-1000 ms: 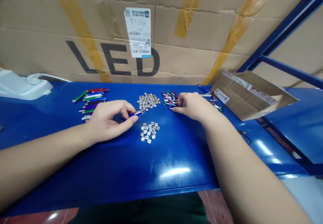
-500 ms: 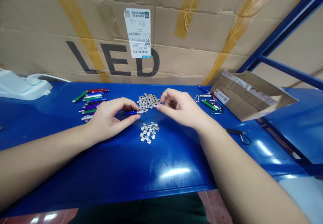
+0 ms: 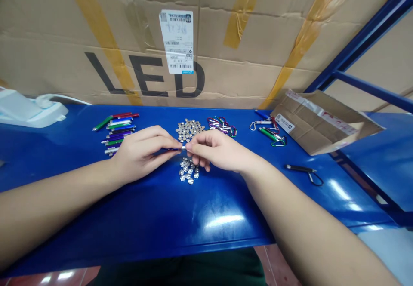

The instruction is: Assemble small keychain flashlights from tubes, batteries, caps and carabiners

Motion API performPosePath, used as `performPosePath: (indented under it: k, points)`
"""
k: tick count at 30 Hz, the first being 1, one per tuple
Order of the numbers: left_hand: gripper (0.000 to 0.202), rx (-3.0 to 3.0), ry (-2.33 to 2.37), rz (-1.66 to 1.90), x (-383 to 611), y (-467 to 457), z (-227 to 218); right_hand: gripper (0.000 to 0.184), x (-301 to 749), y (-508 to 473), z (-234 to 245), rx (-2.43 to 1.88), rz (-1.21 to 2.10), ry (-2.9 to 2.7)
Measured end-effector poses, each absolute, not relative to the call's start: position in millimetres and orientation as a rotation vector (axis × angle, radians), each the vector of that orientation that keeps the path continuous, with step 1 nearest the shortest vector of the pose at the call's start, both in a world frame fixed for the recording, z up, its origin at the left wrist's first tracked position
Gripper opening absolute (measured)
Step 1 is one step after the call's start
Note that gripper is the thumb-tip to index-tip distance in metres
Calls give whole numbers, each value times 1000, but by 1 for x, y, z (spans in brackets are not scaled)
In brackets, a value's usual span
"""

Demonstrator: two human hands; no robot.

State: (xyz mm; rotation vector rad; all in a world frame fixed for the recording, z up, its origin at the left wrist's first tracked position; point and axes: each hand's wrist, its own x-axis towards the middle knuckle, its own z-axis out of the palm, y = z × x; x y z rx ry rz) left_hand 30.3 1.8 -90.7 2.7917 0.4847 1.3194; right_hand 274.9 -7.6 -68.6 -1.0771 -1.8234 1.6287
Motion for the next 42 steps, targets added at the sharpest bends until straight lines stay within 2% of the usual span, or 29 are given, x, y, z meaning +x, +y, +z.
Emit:
performPosePath:
  k: [7,15,18,22,25,28,31,35,37,39,42]
  points:
    - [15,2760,467,1281,29,3,-90,43,278,-9,-66,-1022,1732,-1807]
    - [11,2418,649,1132,28,4,-87,41,276,-5,-77,-933,1795,-1719]
    - [15,2213,735,1000,30,3,-87,41,277,-5,-76,-931,1588,-1903]
    - [27,1842,783,821,34,1,-87,40,280,-8,-69,-892,1011,-2275]
    - [34,1740,771,722,36,-1,-86,32,282,-11,-61,-829,542,-2479]
    - [36,1820,776,712,36,-2,-84,23,284,-14,-59,-766,299,-2522]
    - [32,1976,812,771,35,-3,-84,14,281,-14,-63,-847,463,-2374]
    - [22,2211,846,890,35,-3,-84,24,271,-15,-75,-945,1111,-1952]
    - [19,2272,847,940,36,-4,-84,27,268,-14,-78,-926,1233,-1857]
    - [20,2249,872,936,36,-5,-83,24,268,-14,-78,-908,1088,-1928]
    - [33,2012,879,827,37,-4,-81,10,272,-15,-73,-809,553,-2185]
